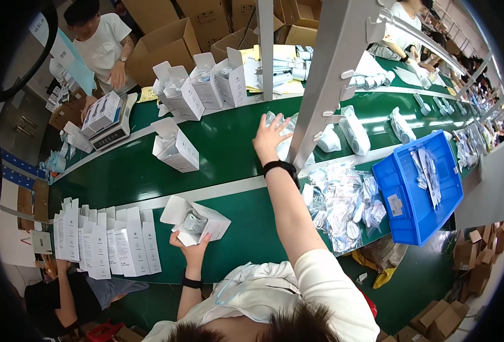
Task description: The person packs items by hand, picking up a white box, placing a bubble-wrapped device inside, and adding a small plastic bag from a blue bin. They repeat this process for several boxes, moving components on the green conveyor belt to reach other items.
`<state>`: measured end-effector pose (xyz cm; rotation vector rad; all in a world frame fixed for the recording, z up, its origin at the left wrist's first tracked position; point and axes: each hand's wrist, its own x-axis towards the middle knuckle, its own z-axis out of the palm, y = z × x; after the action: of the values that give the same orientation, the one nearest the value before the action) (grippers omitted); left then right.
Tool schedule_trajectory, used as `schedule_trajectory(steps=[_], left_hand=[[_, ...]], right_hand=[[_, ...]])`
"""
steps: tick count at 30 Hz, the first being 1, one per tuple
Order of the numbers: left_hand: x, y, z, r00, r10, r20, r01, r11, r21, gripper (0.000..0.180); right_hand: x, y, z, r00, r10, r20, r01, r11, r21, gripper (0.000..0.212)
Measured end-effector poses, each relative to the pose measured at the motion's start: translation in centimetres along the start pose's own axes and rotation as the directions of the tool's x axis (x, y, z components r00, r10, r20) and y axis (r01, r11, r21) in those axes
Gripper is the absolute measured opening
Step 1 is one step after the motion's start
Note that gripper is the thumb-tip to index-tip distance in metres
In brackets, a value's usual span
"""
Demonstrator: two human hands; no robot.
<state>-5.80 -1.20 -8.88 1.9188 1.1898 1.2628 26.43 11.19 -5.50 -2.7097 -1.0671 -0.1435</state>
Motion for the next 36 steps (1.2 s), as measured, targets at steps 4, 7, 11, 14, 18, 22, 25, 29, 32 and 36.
schedule_trajectory(steps=[4, 7, 11, 14, 18, 22, 25, 29, 32, 36], left_hand=[[2.1, 0.4, 2.4, 0.99, 0.12, 0.072, -0.107, 0.982, -0.154, 0.086], [1.2, -0.8, 1.0, 0.998, 0.07, 0.004, -0.069, 0.989, -0.128, 0.086], [1.5, -0.9, 1.2, 0.999, 0.041, -0.009, -0.041, 0.968, -0.246, 0.085], [2.8, -1.1, 1.8, 1.0, 0.009, 0.017, -0.002, 0.933, -0.36, 0.084], [3.5, -1.2, 1.4, 0.993, -0.12, 0.014, 0.112, 0.87, -0.48, 0.084], [3.2, -0.4, 1.1, 0.999, -0.05, 0.016, 0.053, 0.949, -0.311, 0.083], [2.2, 0.2, 0.8, 0.996, 0.083, 0.044, -0.073, 0.979, -0.192, 0.082], [1.2, 0.1, 2.5, 0.982, 0.18, 0.06, -0.162, 0.96, -0.229, 0.083], [1.5, 1.5, 4.1, 0.963, 0.25, 0.102, -0.221, 0.947, -0.231, 0.084], [1.2, 1.0, 5.5, 0.958, 0.253, 0.136, -0.215, 0.946, -0.244, 0.084]], right_hand=[[6.3, 9.7, 17.4, 0.663, 0.503, -0.554, -0.538, 0.835, 0.114, 0.084], [3.2, 3.7, 10.4, 0.89, 0.422, 0.171, -0.36, 0.882, -0.303, 0.083], [2.7, 2.9, 5.6, 0.896, 0.244, 0.37, -0.134, 0.945, -0.298, 0.106], [2.2, 2.3, 6.4, 0.916, 0.15, 0.372, -0.078, 0.977, -0.2, 0.108], [-2.0, -2.3, 4.4, 0.895, 0.012, 0.446, 0.02, 0.998, -0.067, 0.11], [-11.1, -3.3, 3.0, 0.852, -0.273, 0.447, 0.287, 0.957, 0.039, 0.112], [-17.0, 1.4, 0.4, 0.842, -0.299, 0.449, 0.319, 0.947, 0.033, 0.111], [-20.5, 11.6, -1.9, 0.878, -0.327, 0.349, 0.315, 0.945, 0.092, 0.101], [-17.8, 18.0, -3.8, 0.946, -0.32, -0.052, 0.284, 0.743, 0.606, 0.073], [-12.8, 25.8, -5.6, 0.978, -0.011, -0.207, 0.019, 0.999, 0.037, 0.038]])
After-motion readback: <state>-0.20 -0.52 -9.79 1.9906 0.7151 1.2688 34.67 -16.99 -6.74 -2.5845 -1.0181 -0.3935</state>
